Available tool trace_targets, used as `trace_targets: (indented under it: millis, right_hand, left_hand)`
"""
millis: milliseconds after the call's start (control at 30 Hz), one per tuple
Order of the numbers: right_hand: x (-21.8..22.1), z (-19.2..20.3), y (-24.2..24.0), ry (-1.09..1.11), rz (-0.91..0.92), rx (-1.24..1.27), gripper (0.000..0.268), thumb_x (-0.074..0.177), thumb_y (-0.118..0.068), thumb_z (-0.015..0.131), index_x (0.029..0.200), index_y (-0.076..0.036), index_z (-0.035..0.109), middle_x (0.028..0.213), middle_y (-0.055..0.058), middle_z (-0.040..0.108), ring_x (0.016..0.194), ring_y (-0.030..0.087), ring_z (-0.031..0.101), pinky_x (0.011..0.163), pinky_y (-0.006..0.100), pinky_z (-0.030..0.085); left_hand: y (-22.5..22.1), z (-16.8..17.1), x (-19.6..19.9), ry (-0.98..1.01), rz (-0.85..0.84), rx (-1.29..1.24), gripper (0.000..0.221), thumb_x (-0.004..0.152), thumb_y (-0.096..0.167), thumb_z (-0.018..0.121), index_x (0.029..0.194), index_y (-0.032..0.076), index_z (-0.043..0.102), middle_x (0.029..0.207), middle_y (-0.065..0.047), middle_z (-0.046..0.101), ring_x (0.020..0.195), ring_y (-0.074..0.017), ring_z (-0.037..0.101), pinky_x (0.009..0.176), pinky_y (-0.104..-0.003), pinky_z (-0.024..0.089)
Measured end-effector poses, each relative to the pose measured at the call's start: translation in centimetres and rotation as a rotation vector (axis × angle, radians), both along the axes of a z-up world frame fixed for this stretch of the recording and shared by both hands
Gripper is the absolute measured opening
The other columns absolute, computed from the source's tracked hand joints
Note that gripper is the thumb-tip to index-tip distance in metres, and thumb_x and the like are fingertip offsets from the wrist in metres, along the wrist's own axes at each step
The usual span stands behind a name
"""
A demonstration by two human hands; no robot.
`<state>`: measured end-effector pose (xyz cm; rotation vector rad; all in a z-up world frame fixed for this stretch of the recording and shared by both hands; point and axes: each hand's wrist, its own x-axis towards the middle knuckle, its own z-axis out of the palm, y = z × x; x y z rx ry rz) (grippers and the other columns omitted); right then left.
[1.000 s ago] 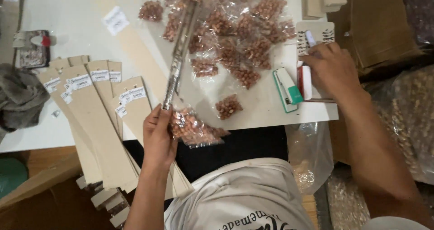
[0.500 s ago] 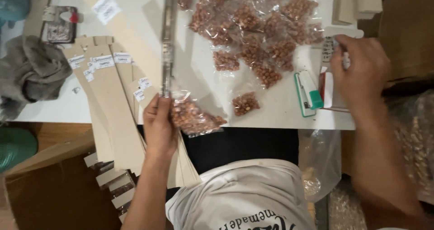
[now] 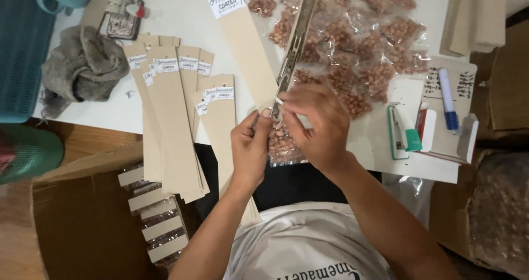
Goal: Attaching cardboard header labels to plastic bags of nuts using a manual stapler
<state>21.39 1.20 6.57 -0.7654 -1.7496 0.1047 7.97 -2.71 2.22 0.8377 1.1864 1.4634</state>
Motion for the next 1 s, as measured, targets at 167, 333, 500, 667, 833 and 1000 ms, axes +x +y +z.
trace_targets:
  millis: [167,333,500,667,833,1000]
  right_hand:
    - [0.3,-0.2,0.5,-0.009,0.035,0.043,0.015,0.094,0.000,0.075,0.107,-0.004,0.070,0.104,0.009,0.077,0.090,0.030,0.075,0.082,0.046,0.061]
    - [2.3,2.8,4.5,-0.013,-0.137,-0.065,0.023,0.114,-0.021,0.056,0.104,-0.002,0.065,0.099,0.014,0.050,0.093,0.029,0.053,0.086,0.045,0.044]
    - [4.9,4.2,7.9,0.244,0.018,-0.552,0.054,0.114,-0.038,0.071,0.148,-0.005,0.047,0.116,0.020,0.067,0.074,0.022,0.070,0.056,0.029,0.056]
    - [2.6,2.8,6.5,0.127,-0.072,-0.255,0.043,0.106,-0.029,0.079,0.127,0.005,0.064,0.093,0.023,0.065,0.075,0.025,0.064,0.057,0.036,0.051]
    - [-0.4,-1.7,3.0,0.238,0.070,-0.665,0.034,0.105,-0.038,0.064,0.106,-0.005,0.071,0.076,0.008,0.068,0.069,0.016,0.062,0.063,0.033,0.055]
    - [-0.5,-0.7,4.7,0.548,0.212,-1.003,0.028,0.096,-0.035,0.070,0.104,-0.008,0.070,0.087,0.004,0.065,0.080,0.015,0.062,0.081,0.034,0.055]
  left_hand:
    - [-0.1,2.2,0.1,0.014,-0.032,0.041,0.026,0.104,0.018,0.062,0.081,0.010,0.069,0.060,0.005,0.058,0.064,-0.0022,0.045,0.063,-0.023,0.049]
    - [-0.4,1.2,-0.8,0.078,-0.058,0.085,0.029,0.104,0.017,0.063,0.076,0.009,0.067,0.056,0.005,0.054,0.064,-0.0020,0.044,0.062,-0.022,0.047]
    - [0.3,2.2,-1.5,0.163,-0.075,0.117,0.031,0.105,0.017,0.062,0.074,0.012,0.063,0.055,0.007,0.048,0.062,-0.0022,0.041,0.060,-0.020,0.042]
    - [2.3,-0.5,-2.3,0.205,-0.017,0.050,0.031,0.106,0.018,0.058,0.077,0.012,0.063,0.049,0.007,0.044,0.050,-0.0023,0.037,0.052,-0.019,0.036]
    - [3.1,-1.5,-2.2,0.371,-0.011,0.110,0.029,0.108,0.019,0.055,0.087,0.007,0.070,0.052,0.006,0.046,0.052,-0.0037,0.036,0.051,-0.024,0.036]
    - [2.5,2.1,-1.6,0.361,-0.179,0.091,0.027,0.106,0.021,0.055,0.121,0.004,0.070,0.090,-0.010,0.075,0.083,-0.0108,0.057,0.078,-0.035,0.054]
